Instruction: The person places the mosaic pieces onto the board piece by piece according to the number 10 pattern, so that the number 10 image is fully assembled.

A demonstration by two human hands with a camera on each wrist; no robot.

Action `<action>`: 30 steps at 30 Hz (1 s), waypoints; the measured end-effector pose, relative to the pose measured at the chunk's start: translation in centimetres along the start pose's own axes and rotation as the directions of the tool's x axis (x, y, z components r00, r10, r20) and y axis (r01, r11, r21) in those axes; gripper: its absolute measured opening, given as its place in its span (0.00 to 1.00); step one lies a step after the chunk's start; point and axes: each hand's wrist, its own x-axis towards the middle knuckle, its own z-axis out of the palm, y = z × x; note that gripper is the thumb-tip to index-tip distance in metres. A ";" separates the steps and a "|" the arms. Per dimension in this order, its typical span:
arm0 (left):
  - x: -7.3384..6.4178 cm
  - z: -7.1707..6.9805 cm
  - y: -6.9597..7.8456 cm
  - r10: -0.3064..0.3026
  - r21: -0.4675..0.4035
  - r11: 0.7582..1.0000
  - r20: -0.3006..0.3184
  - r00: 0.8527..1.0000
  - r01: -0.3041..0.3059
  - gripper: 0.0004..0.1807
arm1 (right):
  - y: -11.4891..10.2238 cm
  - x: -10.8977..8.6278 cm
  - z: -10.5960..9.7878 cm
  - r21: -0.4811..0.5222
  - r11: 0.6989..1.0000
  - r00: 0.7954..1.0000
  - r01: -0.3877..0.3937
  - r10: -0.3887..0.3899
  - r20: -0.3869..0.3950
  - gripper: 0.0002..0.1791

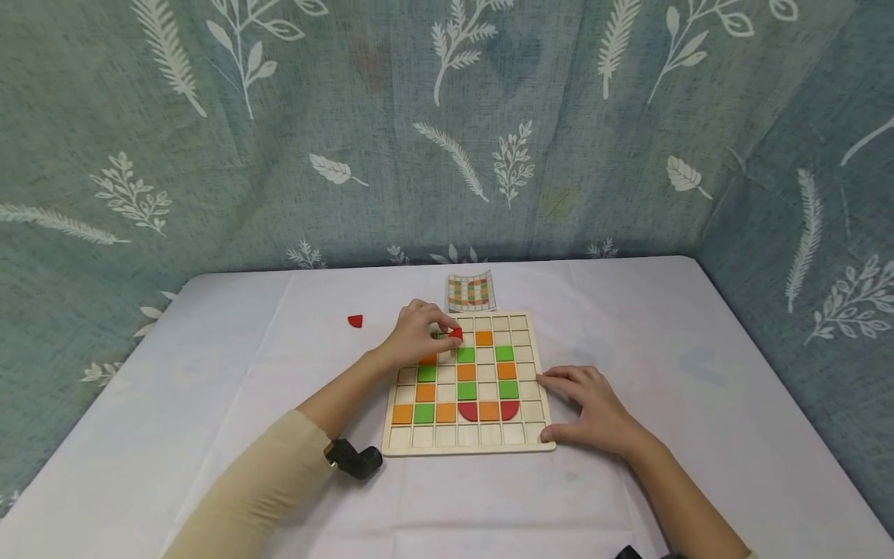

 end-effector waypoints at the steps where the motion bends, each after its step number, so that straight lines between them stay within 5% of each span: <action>1: 0.1 0.2 0.1 -0.011 -0.001 1.000 0.010 1.000 0.011 0.14 | 0.0 0.0 0.0 0.000 1.000 1.000 0.002 -0.002 -0.001 0.43; 21: 1.2 1.6 1.0 -0.157 -0.025 0.987 0.090 0.984 0.159 0.11 | -0.1 0.1 0.2 0.007 1.000 1.000 -0.018 0.018 0.005 0.43; 30: 1.0 2.0 0.8 -0.168 -0.001 0.986 0.022 0.986 0.168 0.10 | 0.1 0.0 0.4 0.007 1.000 1.000 -0.024 0.024 0.001 0.44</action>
